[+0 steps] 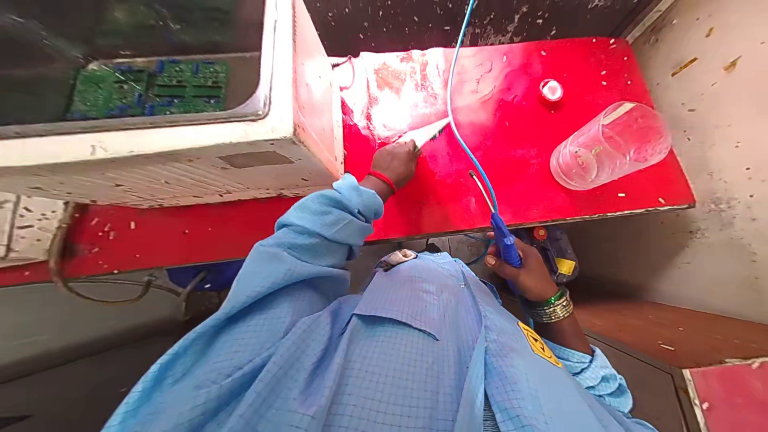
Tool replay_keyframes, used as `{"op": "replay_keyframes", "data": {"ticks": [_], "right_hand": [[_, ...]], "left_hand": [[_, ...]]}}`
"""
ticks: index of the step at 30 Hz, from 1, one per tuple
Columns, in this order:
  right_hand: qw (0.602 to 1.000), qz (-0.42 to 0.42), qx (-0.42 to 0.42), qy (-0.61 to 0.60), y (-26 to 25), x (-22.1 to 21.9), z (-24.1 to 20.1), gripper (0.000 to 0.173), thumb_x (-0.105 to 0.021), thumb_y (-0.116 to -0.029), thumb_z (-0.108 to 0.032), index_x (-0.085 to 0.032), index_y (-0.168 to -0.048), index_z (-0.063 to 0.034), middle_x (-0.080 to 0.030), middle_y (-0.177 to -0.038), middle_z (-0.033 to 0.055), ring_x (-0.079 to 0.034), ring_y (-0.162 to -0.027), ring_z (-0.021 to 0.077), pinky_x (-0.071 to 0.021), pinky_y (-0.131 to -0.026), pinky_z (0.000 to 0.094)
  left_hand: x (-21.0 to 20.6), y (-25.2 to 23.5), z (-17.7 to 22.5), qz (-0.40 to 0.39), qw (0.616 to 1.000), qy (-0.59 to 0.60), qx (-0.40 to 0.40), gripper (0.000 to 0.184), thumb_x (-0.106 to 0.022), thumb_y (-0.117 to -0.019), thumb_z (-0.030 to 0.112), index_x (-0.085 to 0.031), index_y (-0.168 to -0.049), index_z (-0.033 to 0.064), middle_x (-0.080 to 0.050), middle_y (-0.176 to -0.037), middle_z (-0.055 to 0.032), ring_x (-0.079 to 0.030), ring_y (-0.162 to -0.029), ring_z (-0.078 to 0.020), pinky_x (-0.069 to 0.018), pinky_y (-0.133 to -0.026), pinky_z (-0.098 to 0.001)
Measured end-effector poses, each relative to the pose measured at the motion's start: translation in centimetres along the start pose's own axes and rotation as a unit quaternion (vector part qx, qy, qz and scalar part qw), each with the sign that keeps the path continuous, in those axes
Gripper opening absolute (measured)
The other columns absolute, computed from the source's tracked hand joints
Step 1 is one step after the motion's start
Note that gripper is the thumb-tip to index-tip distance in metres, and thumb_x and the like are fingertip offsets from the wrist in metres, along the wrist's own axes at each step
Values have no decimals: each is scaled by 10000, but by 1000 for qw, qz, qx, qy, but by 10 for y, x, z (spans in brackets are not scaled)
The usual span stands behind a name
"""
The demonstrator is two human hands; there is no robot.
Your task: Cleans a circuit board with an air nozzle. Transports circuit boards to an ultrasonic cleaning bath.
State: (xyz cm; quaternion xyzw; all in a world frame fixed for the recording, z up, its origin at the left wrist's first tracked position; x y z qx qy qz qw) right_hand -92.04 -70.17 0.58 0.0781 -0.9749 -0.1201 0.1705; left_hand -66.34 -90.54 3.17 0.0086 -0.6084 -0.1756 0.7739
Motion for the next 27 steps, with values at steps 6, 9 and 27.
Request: {"op": "replay_keyframes", "data": {"ticks": [6,9,27], "right_hand": [[1000,-16,20,-9,-8,-6,-13,647,-737,-845,-430,-601,-1319,-10,-689,-957,-57,-632,-803,-26,-544,-744,181],[998,-45,-22,26,-16,-18,-13,631,-741,-835,-434,-617,-1313,-41,-686,-942,-50,-626,-793,-15,-540,-749,207],[949,-222,-152,166,-88,-69,-28,467,-725,-944,-373,-651,-1285,-61,-685,-1043,128,-640,-904,209,-512,-848,467]], "left_hand": [[0,-1,-26,107,838,522,119,468,-321,-1135,290,-496,-1412,-44,-636,-1235,-257,-701,-1025,-304,-594,-892,-470],[-57,10,-28,115,692,688,186,451,-301,-1141,272,-380,-1493,2,-584,-1302,-235,-677,-1020,-262,-584,-872,-402],[-166,41,-70,88,566,765,293,520,-447,-1076,43,-257,-1560,69,-485,-1445,-232,-609,-1188,-319,-551,-956,-466]]}}
Point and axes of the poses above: each hand's wrist, its own y-axis away from the middle knuckle, its own x-axis out of the back of the hand, z = x × y, the point moved 3 cm from there along -y, towards the middle knuckle
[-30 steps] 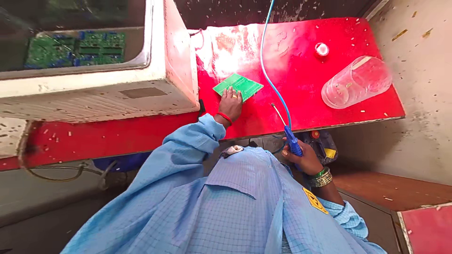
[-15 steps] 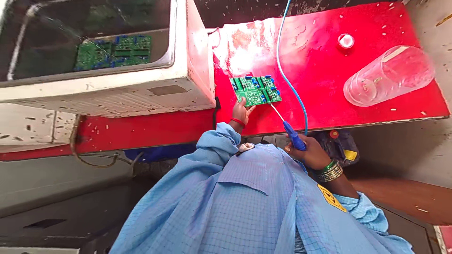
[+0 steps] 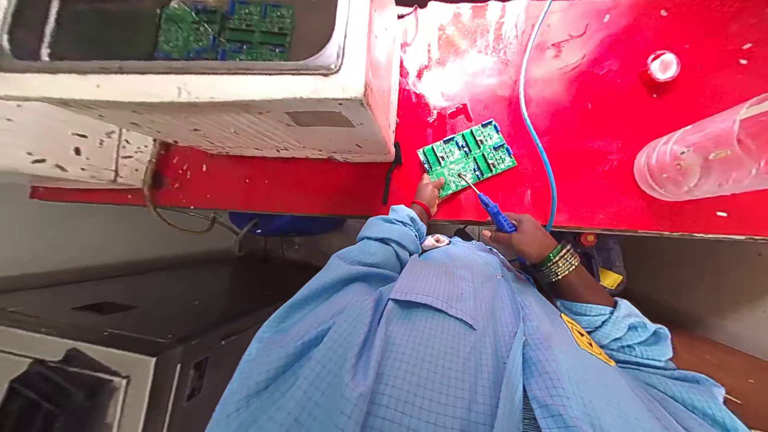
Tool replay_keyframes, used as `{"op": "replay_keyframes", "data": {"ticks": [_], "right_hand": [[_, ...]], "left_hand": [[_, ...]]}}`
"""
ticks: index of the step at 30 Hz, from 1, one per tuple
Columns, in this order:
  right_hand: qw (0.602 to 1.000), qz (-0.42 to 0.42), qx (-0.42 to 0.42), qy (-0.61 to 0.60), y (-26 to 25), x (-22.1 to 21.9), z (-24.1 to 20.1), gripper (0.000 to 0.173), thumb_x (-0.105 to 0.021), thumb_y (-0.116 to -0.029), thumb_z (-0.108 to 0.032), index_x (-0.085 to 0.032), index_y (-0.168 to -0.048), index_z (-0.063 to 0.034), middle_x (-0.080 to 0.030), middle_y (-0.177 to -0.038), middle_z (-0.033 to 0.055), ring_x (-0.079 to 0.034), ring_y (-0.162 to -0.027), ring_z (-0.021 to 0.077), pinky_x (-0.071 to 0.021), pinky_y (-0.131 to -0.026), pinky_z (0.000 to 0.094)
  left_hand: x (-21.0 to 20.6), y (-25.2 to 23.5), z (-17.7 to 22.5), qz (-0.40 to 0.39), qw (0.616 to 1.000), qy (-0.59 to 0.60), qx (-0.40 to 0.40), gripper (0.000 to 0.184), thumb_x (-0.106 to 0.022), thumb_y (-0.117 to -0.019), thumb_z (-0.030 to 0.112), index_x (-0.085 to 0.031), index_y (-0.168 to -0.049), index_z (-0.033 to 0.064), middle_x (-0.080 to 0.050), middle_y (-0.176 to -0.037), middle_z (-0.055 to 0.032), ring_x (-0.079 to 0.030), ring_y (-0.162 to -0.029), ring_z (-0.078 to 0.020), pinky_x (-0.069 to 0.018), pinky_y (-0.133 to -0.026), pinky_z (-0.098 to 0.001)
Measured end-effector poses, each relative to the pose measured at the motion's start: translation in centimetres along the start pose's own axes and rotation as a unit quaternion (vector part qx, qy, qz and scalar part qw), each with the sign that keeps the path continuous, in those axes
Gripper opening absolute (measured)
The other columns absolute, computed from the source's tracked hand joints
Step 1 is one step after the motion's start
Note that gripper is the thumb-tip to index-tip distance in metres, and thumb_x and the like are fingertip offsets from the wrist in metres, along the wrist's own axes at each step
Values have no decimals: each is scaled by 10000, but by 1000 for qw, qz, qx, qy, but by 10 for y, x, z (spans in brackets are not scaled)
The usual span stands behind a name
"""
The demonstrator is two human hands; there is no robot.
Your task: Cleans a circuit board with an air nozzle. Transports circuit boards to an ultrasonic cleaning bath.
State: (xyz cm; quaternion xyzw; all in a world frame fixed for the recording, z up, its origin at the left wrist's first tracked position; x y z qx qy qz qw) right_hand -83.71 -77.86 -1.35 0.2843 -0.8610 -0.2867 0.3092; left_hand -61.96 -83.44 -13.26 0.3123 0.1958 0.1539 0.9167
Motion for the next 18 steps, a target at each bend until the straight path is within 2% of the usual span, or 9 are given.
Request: {"op": "replay_keyframes", "data": {"ticks": [3,6,9,14,18], "right_hand": [[1000,-8,-13,9,-22,-6,-16,466,-739,-943,-374,-652,-1264,-48,-681,-1027,136,-632,-884,219,-510,-832,462],[1000,2,-13,15,-41,-8,-30,459,-746,-944,-366,-660,-1250,-35,-689,-1037,171,-650,-928,273,-509,-857,515],[1000,15,-1,14,-52,-6,-37,470,-751,-935,-367,-661,-1260,-40,-691,-1031,172,-654,-924,279,-515,-842,526],[1000,-13,-16,21,-40,-8,-28,440,-742,-948,-346,-656,-1250,-38,-683,-1009,143,-636,-876,222,-512,-827,461],[997,-52,-33,51,-25,-10,-13,423,-730,-941,-374,-671,-1221,-64,-680,-994,111,-634,-867,201,-510,-815,461]], "left_hand": [[3,-4,-1,-6,1000,9,5,500,-460,-1062,25,-303,-1536,33,-517,-1413,-236,-618,-1182,-315,-547,-970,-469],[4,-4,-1,-4,1000,4,9,478,-470,-1056,13,-332,-1514,13,-528,-1393,-236,-618,-1166,-303,-546,-962,-455],[5,-5,-3,-9,1000,7,5,498,-477,-1048,0,-329,-1523,12,-531,-1404,-231,-617,-1181,-297,-540,-980,-448],[7,-6,-2,-17,1000,17,13,485,-469,-1052,5,-327,-1517,10,-519,-1410,-231,-613,-1181,-296,-539,-980,-450],[9,-6,-2,-28,999,34,14,460,-366,-1105,89,-287,-1557,54,-473,-1468,-234,-582,-1239,-323,-522,-1000,-493]]}}
Point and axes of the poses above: each hand's wrist, its own y-axis away from the middle knuckle, its own x-axis out of the back of the hand, z = x × y, the point moved 3 cm from there along -y, towards the middle knuckle
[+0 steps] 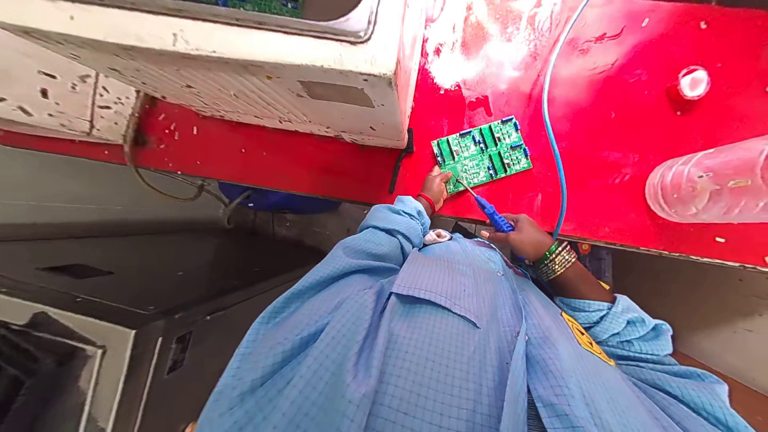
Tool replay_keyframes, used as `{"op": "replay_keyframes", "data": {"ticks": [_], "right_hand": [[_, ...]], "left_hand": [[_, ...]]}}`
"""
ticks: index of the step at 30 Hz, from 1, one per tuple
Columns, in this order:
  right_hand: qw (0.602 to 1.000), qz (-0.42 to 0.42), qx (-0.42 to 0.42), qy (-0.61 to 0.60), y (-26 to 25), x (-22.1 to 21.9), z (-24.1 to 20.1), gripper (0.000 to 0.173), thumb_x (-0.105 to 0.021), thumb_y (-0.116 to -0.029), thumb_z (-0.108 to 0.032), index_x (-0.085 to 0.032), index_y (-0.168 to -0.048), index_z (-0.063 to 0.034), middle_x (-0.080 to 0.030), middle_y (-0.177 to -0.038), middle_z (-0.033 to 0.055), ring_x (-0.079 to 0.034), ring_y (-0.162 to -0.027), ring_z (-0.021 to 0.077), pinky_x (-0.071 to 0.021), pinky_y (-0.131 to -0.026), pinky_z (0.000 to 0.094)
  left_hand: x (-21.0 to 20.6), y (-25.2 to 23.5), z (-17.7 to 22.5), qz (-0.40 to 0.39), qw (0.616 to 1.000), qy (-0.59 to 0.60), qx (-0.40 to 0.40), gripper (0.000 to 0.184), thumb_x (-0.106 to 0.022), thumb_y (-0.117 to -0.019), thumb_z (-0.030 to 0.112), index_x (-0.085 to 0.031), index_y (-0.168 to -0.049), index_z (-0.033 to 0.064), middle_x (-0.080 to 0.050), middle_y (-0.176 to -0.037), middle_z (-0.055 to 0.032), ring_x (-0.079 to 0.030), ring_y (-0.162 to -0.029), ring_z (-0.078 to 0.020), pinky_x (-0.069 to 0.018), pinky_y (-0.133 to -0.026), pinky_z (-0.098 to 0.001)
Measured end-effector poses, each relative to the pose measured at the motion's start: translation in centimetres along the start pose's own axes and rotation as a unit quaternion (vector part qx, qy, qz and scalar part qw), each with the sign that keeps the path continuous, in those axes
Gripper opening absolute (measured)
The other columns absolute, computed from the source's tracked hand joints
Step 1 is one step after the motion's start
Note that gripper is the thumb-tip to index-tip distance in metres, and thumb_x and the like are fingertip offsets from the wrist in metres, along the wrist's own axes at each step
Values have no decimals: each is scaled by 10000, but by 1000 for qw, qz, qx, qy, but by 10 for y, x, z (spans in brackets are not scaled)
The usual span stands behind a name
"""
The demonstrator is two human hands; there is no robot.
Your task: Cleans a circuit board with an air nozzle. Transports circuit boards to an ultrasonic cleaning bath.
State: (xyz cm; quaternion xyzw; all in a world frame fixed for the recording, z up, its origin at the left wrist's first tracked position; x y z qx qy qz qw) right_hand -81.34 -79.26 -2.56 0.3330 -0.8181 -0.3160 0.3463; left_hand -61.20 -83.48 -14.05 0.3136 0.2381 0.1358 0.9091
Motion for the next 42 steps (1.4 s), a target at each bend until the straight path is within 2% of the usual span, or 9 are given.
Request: {"op": "replay_keyframes", "data": {"ticks": [4,6,10,16,21,25,28,31,42], "right_hand": [[1000,-7,5,12,-1,-2,-10,423,-725,-948,-380,-666,-1228,-69,-679,-1000,110,-630,-871,199,-509,-816,457],[1000,7,13,11,-10,1,-22,445,-726,-958,-366,-652,-1256,-45,-679,-1005,129,-630,-861,212,-509,-817,458],[998,48,31,-11,-32,5,-33,463,-751,-935,-376,-666,-1248,-45,-698,-1022,161,-666,-905,265,-527,-840,512],[999,28,22,-3,-19,2,-31,439,-745,-947,-351,-666,-1234,-28,-688,-992,150,-644,-867,236,-516,-819,479],[1000,-2,7,9,2,-2,-13,426,-730,-947,-373,-665,-1236,-67,-683,-1009,105,-634,-867,187,-512,-815,442],[1000,14,13,11,-4,2,-17,423,-733,-952,-354,-661,-1241,-54,-677,-978,107,-623,-832,186,-509,-788,432],[998,55,21,-7,-20,12,-24,446,-754,-939,-354,-663,-1245,-43,-688,-997,155,-646,-873,251,-515,-818,498],[996,82,25,-28,-30,20,-23,466,-747,-939,-367,-658,-1262,-43,-695,-1014,159,-664,-875,257,-531,-824,495],[999,38,-25,-21,4,8,23,422,-726,-947,-387,-677,-1224,-73,-693,-1019,113,-649,-881,198,-521,-832,450]], "left_hand": [[3,-1,-2,-21,1000,16,-14,489,-281,-1138,229,-228,-1596,65,-379,-1569,-215,-483,-1376,-321,-451,-1099,-518],[3,-1,-2,-22,999,22,-19,494,-244,-1144,295,-271,-1574,53,-431,-1528,-217,-514,-1347,-312,-460,-1088,-510],[3,-3,-4,-17,1000,3,-21,439,-355,-1123,145,-305,-1542,25,-507,-1443,-220,-591,-1240,-276,-508,-1034,-451],[2,-2,-4,-15,1000,-13,-25,423,-436,-1079,36,-346,-1491,-1,-552,-1353,-231,-636,-1127,-277,-552,-944,-449],[0,0,-3,-13,999,-34,-22,560,-527,-980,-107,-337,-1496,-4,-553,-1356,-224,-638,-1103,-268,-559,-917,-422],[-1,-1,-4,-8,999,-34,-18,594,-551,-970,-115,-316,-1505,-6,-527,-1386,-237,-631,-1132,-286,-558,-935,-435],[-1,-1,-4,-5,999,-41,-21,577,-552,-981,-97,-316,-1501,-11,-527,-1385,-243,-633,-1140,-286,-559,-946,-433],[-3,0,-3,2,999,-44,-18,571,-549,-987,-90,-319,-1502,-5,-528,-1395,-243,-628,-1164,-297,-555,-958,-441],[-3,-2,-5,2,998,-63,-30,577,-546,-986,-91,-307,-1505,-11,-514,-1409,-246,-614,-1181,-302,-542,-973,-444]]}}
Point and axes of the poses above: each hand's wrist, its own y-axis away from the middle knuckle, its own x-axis out of the back of the hand, z = x × y, the point moved 3 cm from there along -y, towards the middle knuckle
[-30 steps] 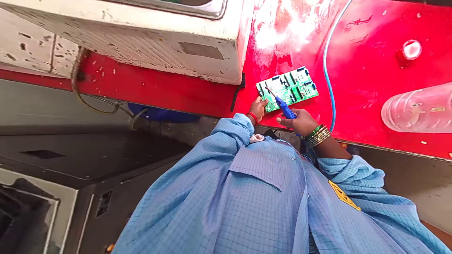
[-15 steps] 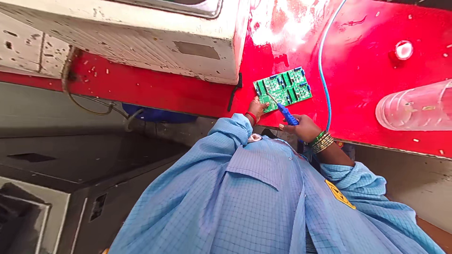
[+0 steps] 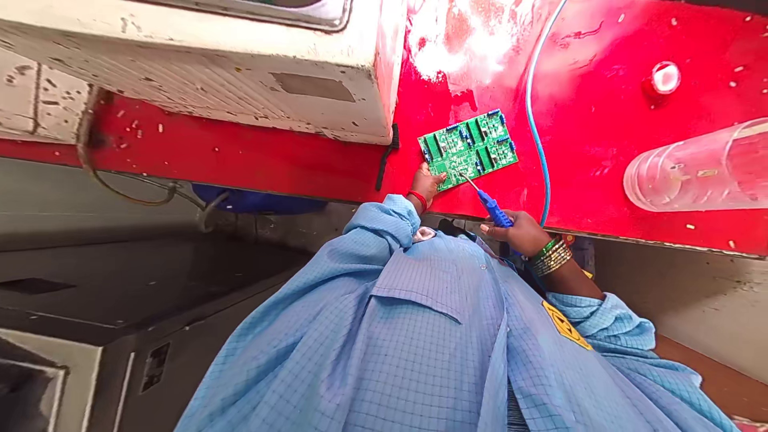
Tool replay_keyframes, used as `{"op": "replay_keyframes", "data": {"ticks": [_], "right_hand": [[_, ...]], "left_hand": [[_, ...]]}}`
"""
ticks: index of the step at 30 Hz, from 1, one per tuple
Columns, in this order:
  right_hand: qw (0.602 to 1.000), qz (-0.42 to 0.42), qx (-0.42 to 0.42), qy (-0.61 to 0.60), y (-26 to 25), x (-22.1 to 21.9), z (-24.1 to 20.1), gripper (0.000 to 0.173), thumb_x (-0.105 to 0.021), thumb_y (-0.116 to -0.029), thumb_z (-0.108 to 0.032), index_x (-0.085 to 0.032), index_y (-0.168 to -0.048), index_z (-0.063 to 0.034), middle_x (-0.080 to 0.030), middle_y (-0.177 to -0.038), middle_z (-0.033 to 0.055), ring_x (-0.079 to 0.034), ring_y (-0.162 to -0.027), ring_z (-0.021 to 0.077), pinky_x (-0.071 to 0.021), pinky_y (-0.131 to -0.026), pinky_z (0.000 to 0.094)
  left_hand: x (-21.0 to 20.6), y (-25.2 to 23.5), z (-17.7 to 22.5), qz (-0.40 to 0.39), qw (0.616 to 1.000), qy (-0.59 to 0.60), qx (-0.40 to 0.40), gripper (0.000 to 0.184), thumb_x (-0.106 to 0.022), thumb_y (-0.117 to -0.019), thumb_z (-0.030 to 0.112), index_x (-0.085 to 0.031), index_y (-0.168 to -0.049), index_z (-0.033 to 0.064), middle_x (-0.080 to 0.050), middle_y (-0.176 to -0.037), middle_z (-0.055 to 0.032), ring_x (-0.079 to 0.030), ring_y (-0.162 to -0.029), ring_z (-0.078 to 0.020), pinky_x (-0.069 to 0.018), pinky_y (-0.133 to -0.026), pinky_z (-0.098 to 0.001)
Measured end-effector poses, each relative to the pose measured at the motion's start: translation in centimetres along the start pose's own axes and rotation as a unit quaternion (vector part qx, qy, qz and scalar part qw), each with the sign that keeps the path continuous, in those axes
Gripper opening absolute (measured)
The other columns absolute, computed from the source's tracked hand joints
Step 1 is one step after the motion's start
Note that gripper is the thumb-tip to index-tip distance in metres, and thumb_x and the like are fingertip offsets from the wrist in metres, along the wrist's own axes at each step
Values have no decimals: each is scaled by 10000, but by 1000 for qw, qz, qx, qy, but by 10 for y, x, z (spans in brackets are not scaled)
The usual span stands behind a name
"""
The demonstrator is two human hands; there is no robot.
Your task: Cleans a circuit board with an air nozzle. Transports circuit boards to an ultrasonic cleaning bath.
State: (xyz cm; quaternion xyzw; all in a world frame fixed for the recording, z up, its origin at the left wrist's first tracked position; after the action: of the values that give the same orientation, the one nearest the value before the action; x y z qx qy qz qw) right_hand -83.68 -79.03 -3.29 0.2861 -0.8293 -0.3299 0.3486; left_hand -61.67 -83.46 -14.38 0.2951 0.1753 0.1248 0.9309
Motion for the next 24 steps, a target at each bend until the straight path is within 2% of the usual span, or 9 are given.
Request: {"op": "replay_keyframes", "data": {"ticks": [3,8,9,12,19,24], "right_hand": [[1000,21,1,-23,-10,5,-6,429,-726,-960,-345,-653,-1236,-25,-678,-1010,148,-639,-864,222,-520,-833,457],[996,69,25,-52,-43,18,-24,404,-730,-949,-375,-682,-1151,-29,-676,-900,120,-628,-739,204,-525,-719,442],[996,66,23,-59,-47,21,-29,421,-733,-945,-382,-682,-1170,-29,-689,-937,132,-646,-766,215,-539,-745,455],[996,62,27,-59,-48,21,-40,415,-742,-938,-382,-681,-1165,-40,-681,-929,113,-631,-749,192,-530,-720,424],[997,60,26,-39,-50,19,-54,446,-757,-928,-376,-672,-1198,-31,-688,-1026,149,-655,-851,243,-533,-797,479],[994,81,13,-68,-62,31,-47,418,-749,-930,-395,-684,-1159,-50,-673,-914,95,-619,-737,178,-524,-705,404]], "left_hand": [[0,1,1,7,1000,-16,-4,551,-551,-984,-90,-327,-1483,-27,-526,-1384,-248,-615,-1162,-297,-538,-965,-448],[-1,2,1,5,1000,-5,3,529,-540,-995,-82,-340,-1481,-17,-540,-1374,-235,-626,-1149,-286,-545,-958,-435],[-1,1,1,5,1000,-5,2,526,-541,-997,-79,-342,-1479,-16,-543,-1370,-234,-629,-1145,-284,-547,-956,-430],[0,0,1,8,1000,-3,4,524,-547,-995,-77,-343,-1474,-21,-542,-1360,-242,-629,-1138,-286,-551,-945,-427],[-1,2,2,6,1000,1,3,528,-543,-991,-89,-348,-1476,-12,-549,-1356,-235,-634,-1123,-272,-552,-940,-421],[-1,2,2,10,1000,-2,9,521,-546,-993,-82,-346,-1469,-10,-544,-1359,-233,-631,-1122,-273,-552,-933,-421]]}}
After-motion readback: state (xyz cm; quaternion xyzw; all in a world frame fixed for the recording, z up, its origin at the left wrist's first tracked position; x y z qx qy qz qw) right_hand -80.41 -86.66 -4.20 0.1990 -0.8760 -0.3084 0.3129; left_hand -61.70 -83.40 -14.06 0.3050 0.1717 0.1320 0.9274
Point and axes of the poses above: each hand's wrist, its own y-axis away from the middle knuckle, its own x-axis out of the back of the hand, z = x × y, the point moved 3 cm from there along -y, towards the middle knuckle
